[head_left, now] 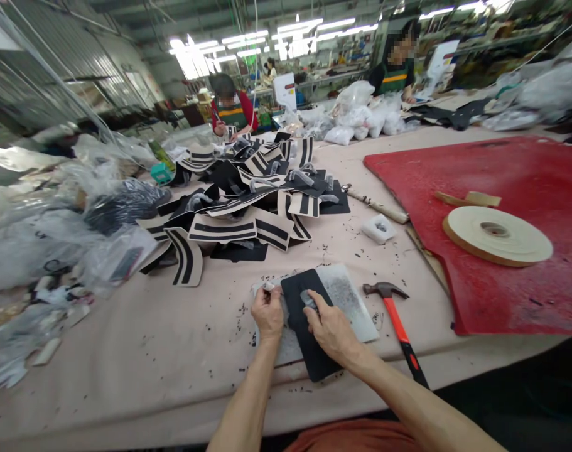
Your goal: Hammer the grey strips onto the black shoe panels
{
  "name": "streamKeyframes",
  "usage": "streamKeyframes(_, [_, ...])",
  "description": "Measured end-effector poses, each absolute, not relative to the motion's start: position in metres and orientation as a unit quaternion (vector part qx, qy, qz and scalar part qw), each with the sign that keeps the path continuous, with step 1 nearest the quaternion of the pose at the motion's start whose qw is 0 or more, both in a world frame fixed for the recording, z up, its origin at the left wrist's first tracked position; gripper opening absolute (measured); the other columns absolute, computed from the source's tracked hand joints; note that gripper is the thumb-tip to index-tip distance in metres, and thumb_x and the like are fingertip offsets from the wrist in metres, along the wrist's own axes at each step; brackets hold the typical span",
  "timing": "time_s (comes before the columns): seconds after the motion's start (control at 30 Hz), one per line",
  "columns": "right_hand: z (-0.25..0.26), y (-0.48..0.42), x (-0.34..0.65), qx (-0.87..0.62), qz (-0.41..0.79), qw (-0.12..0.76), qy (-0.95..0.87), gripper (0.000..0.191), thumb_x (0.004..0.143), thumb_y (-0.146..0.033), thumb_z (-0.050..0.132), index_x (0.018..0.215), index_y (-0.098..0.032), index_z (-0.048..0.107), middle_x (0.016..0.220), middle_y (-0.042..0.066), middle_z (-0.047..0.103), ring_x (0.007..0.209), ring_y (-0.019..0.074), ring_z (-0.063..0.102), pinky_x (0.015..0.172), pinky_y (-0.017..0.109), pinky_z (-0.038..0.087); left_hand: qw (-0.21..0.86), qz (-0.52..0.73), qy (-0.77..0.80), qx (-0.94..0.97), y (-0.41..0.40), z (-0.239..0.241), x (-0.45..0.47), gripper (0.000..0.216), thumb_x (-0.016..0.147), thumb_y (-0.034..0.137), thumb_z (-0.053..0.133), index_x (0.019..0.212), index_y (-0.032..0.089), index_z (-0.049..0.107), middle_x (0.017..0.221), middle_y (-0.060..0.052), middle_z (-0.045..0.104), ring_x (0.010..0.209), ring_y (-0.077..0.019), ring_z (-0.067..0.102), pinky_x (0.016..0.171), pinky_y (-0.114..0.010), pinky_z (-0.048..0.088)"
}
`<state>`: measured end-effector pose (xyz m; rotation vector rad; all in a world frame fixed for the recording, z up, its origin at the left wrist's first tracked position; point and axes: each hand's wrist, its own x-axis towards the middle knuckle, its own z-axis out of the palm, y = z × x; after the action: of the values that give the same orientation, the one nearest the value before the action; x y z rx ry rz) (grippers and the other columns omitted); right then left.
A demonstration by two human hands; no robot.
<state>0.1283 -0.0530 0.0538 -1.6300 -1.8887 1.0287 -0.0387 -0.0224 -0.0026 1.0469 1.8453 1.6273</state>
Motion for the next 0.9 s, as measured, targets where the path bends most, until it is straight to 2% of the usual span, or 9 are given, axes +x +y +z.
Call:
streamKeyframes(0.17, [0.059,-0.05,0.128,-0.574,0.443,0.227,-0.65,0.047,0.099,-0.036,0.039,0.138,-0.013,0.05,0.062,0.001,0.068,0.061,0.0192,0.067,0.068,0.028,0.047,0.302,0.609,0.592,0.432,-0.004,0.011,-0.033,0.023,0.084,0.039,0.067,0.091,0.016,0.068,0.088,-0.006,0.075,0.082,-0.0179,0.07,0.081,-0.029,0.055])
streamKeyframes(0.37, [0.047,-0.056,0.117,-0.579,0.461,0.252,-0.624,0.046,0.1,-0.039,0.04,0.137,-0.013,0.048,0.06,0.0,0.068,0.06,0.0188,0.068,0.065,0.027,0.047,0.391,0.565,0.571,0.45,0.015,0.005,-0.023,0.03,0.081,0.04,0.068,0.098,0.015,0.069,0.089,-0.008,0.078,0.084,-0.0208,0.074,0.081,-0.032,0.057])
streamKeyframes(0.53, [0.043,-0.056,0.119,-0.561,0.498,0.259,-0.608,0.048,0.1,-0.041,0.038,0.137,-0.013,0.047,0.06,-0.001,0.068,0.057,0.018,0.066,0.061,0.027,0.047,0.397,0.548,0.58,0.454,0.012,0.002,-0.024,0.032,0.081,0.041,0.068,0.1,0.016,0.071,0.09,-0.007,0.079,0.085,-0.0207,0.074,0.081,-0.031,0.057])
streamKeyframes(0.9, [0.04,-0.057,0.12,-0.566,0.484,0.254,-0.616,0.049,0.1,-0.042,0.039,0.139,-0.014,0.046,0.065,0.0,0.069,0.063,0.0188,0.068,0.065,0.027,0.046,0.377,0.514,0.599,0.485,0.01,0.012,-0.02,0.025,0.082,0.037,0.067,0.097,0.018,0.072,0.09,-0.006,0.079,0.084,-0.0202,0.074,0.08,-0.029,0.056])
